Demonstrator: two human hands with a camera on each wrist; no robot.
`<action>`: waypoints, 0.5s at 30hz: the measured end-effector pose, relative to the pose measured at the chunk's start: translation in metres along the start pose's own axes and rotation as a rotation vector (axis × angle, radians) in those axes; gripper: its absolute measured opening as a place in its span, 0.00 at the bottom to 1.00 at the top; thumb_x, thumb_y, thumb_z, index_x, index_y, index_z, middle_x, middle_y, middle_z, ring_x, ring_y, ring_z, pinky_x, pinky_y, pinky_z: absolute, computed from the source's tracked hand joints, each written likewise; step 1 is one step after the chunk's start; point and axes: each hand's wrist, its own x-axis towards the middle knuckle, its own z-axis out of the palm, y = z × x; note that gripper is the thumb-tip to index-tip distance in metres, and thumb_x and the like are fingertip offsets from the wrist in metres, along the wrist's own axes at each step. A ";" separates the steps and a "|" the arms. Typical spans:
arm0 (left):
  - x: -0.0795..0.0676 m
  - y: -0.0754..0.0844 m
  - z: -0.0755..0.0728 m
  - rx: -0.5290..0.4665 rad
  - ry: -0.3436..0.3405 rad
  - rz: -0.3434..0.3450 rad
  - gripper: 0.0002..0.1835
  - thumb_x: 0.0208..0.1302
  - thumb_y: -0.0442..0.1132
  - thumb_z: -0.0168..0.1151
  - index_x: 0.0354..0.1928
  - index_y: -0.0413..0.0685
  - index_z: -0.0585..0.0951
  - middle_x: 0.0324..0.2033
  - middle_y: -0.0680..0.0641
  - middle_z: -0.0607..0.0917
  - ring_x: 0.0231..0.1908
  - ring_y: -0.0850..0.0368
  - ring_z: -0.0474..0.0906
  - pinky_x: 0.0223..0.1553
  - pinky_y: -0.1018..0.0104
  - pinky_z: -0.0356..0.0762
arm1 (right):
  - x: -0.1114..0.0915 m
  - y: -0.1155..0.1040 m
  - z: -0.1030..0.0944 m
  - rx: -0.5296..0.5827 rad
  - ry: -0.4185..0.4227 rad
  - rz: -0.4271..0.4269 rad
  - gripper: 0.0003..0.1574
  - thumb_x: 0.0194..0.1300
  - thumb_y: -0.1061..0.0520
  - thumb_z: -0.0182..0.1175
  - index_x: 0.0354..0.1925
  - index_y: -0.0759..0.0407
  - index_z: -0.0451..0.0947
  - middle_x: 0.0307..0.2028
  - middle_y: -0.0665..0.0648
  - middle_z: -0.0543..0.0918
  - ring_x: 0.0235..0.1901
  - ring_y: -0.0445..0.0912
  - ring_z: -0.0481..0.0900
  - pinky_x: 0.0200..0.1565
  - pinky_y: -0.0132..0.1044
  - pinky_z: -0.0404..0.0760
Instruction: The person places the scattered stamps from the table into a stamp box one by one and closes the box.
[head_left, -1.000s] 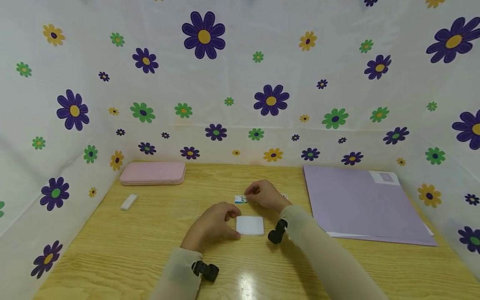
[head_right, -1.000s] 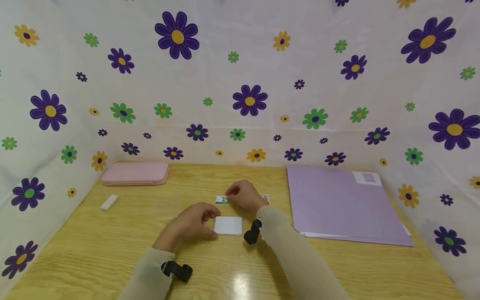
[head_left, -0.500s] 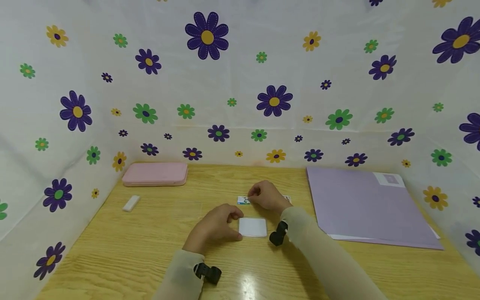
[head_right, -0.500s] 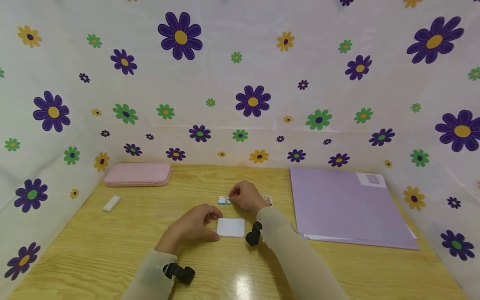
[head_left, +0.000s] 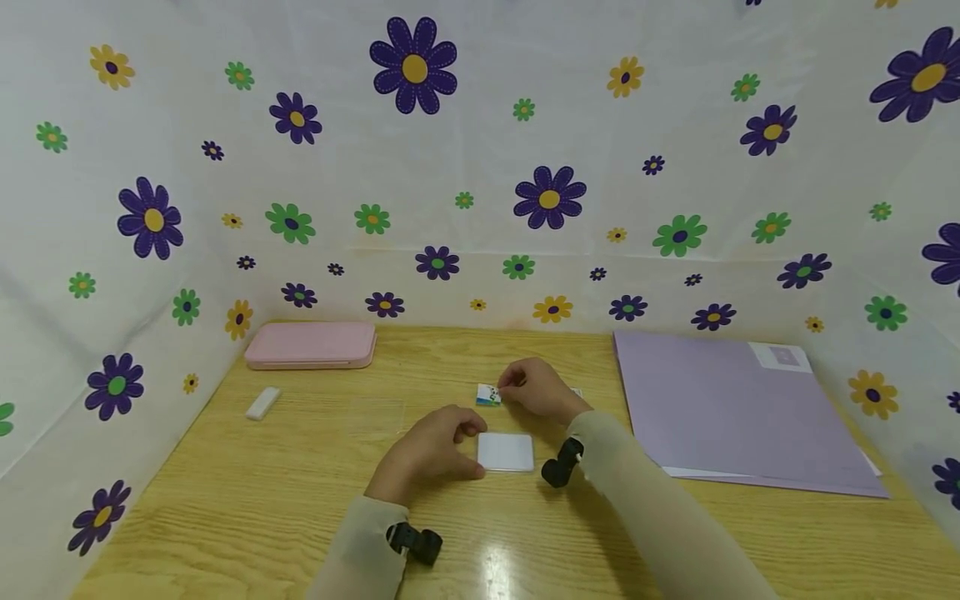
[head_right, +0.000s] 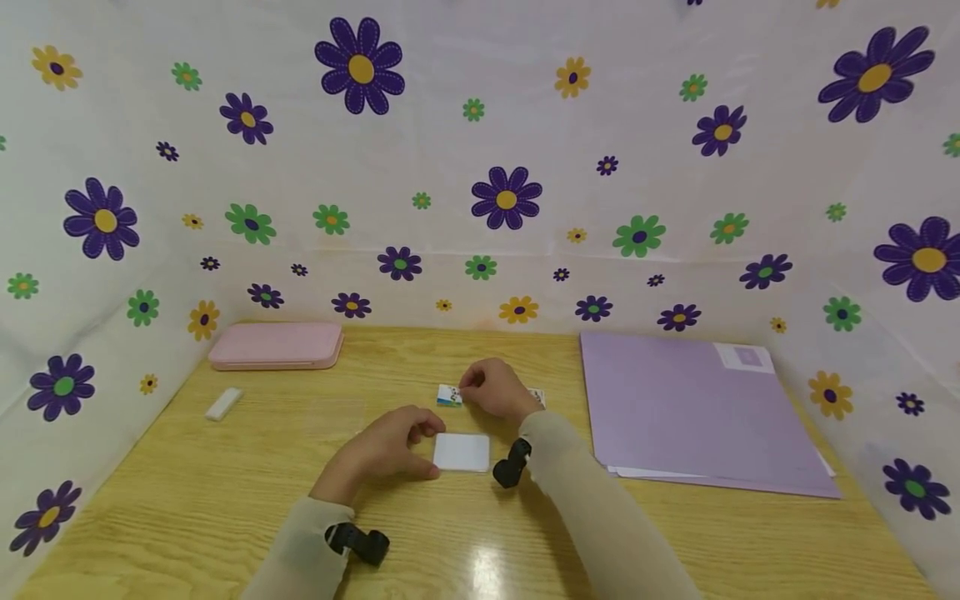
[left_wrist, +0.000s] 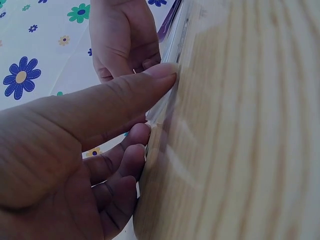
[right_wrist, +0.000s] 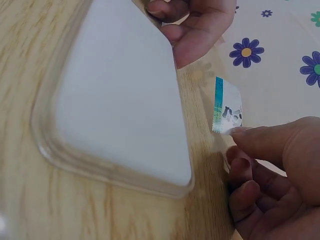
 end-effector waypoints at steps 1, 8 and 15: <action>0.000 0.000 0.000 0.000 -0.001 0.004 0.28 0.47 0.41 0.81 0.52 0.48 0.81 0.44 0.53 0.79 0.44 0.55 0.73 0.49 0.56 0.73 | 0.000 0.000 0.000 0.007 0.004 0.012 0.02 0.67 0.62 0.64 0.35 0.59 0.83 0.32 0.50 0.81 0.34 0.44 0.75 0.41 0.38 0.74; 0.001 -0.001 0.000 -0.006 0.000 0.000 0.27 0.47 0.41 0.81 0.51 0.49 0.81 0.43 0.54 0.79 0.44 0.56 0.72 0.48 0.57 0.72 | -0.002 0.001 0.001 0.065 0.047 0.062 0.02 0.68 0.62 0.63 0.36 0.59 0.82 0.32 0.52 0.81 0.33 0.44 0.76 0.35 0.35 0.74; 0.001 0.000 0.000 -0.005 -0.008 0.007 0.27 0.48 0.41 0.81 0.51 0.49 0.80 0.43 0.53 0.79 0.43 0.55 0.72 0.48 0.57 0.72 | -0.008 0.004 -0.002 0.118 0.054 0.066 0.02 0.67 0.62 0.64 0.38 0.60 0.82 0.33 0.52 0.82 0.33 0.45 0.78 0.37 0.35 0.77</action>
